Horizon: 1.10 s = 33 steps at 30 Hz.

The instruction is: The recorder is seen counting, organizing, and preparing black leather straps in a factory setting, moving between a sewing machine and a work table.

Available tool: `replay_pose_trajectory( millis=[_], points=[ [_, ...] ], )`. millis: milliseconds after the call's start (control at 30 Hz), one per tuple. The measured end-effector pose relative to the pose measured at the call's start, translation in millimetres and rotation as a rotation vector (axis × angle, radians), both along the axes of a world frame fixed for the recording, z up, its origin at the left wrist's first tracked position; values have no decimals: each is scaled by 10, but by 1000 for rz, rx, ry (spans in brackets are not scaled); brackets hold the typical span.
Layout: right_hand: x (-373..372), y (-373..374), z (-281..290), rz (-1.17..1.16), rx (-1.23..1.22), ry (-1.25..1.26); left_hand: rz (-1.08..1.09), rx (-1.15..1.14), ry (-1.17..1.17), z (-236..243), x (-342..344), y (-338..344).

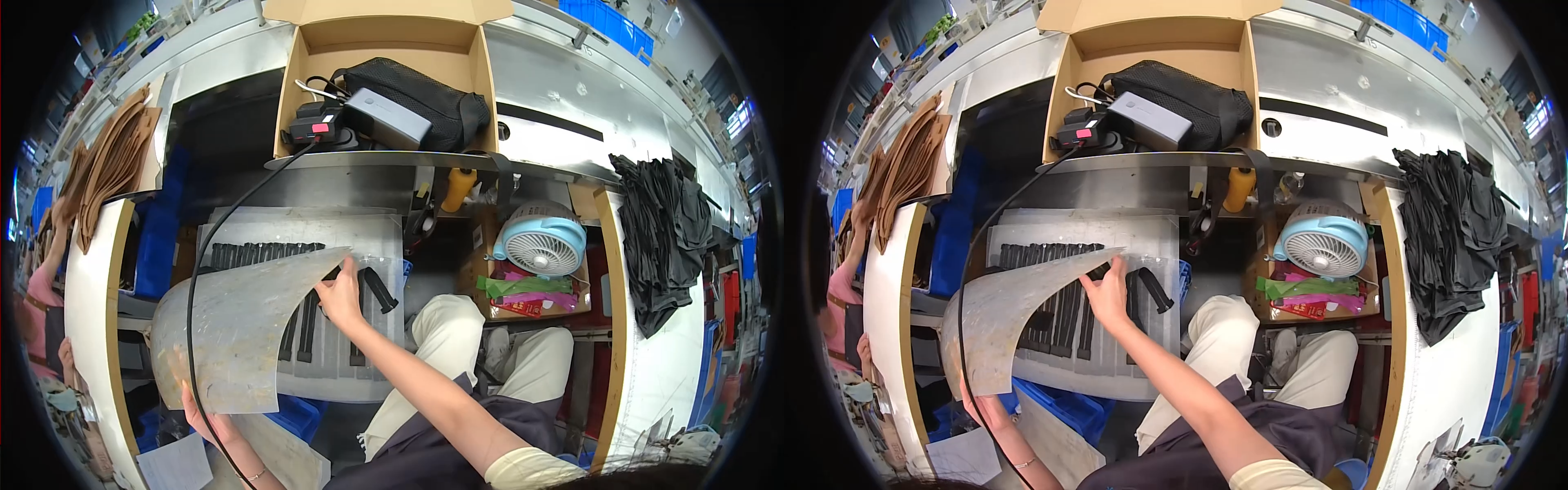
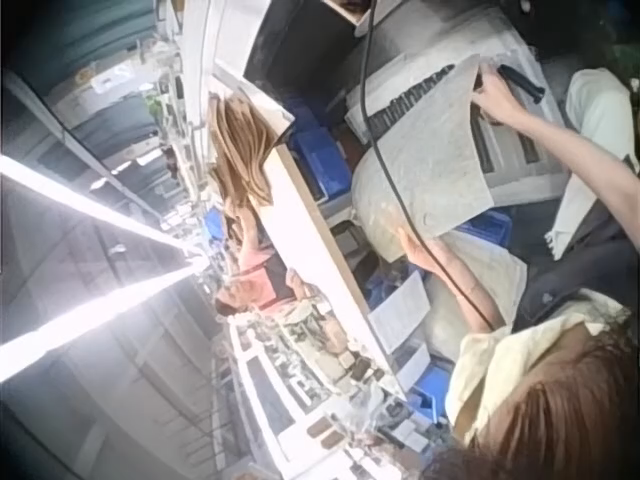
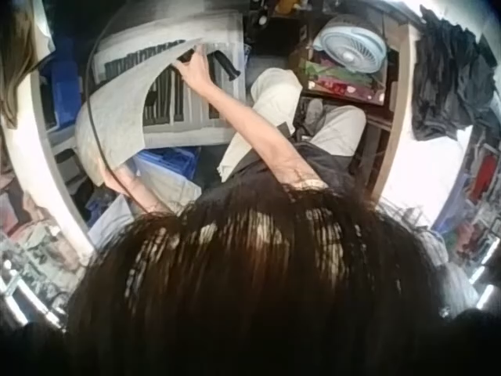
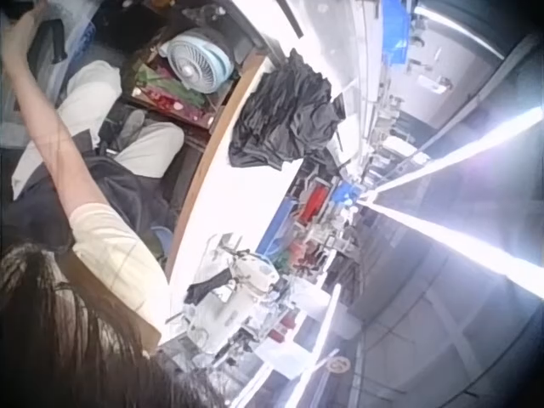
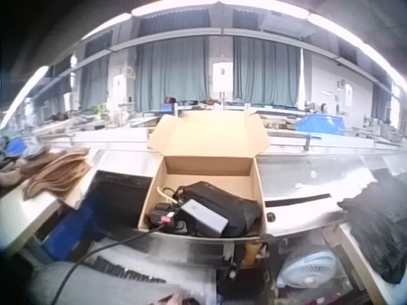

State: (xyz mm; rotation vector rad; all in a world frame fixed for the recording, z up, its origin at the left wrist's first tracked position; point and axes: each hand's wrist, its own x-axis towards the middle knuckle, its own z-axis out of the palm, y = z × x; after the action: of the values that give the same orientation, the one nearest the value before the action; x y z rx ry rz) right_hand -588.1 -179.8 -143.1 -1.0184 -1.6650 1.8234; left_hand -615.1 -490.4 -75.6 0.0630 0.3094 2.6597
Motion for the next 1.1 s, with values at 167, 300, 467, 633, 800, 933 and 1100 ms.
replay_pose_trajectory(
  millis=[167, 300, 467, 633, 800, 933, 1100],
  points=[
    [-20, 136, -579, 215, 24, -107, -57, 162, -74, 63, 42, 71],
    [239, 392, -856, 127, -174, -603, -50, 117, -4, -46, -44, -14],
    [458, -250, -456, 683, 868, -593, -55, -126, 31, 116, 17, 180],
    [510, -463, 656, 391, 407, 331, 50, -137, -17, 107, 104, 274],
    [276, -477, 598, 679, -34, 388, 49, 0, -86, 123, 141, 439],
    [41, -708, -115, 226, 872, 639, 79, -26, -51, 146, 21, 372],
    [633, -21, -1188, 300, 386, -690, 43, 23, 21, 274, -101, 418]
  ],
)
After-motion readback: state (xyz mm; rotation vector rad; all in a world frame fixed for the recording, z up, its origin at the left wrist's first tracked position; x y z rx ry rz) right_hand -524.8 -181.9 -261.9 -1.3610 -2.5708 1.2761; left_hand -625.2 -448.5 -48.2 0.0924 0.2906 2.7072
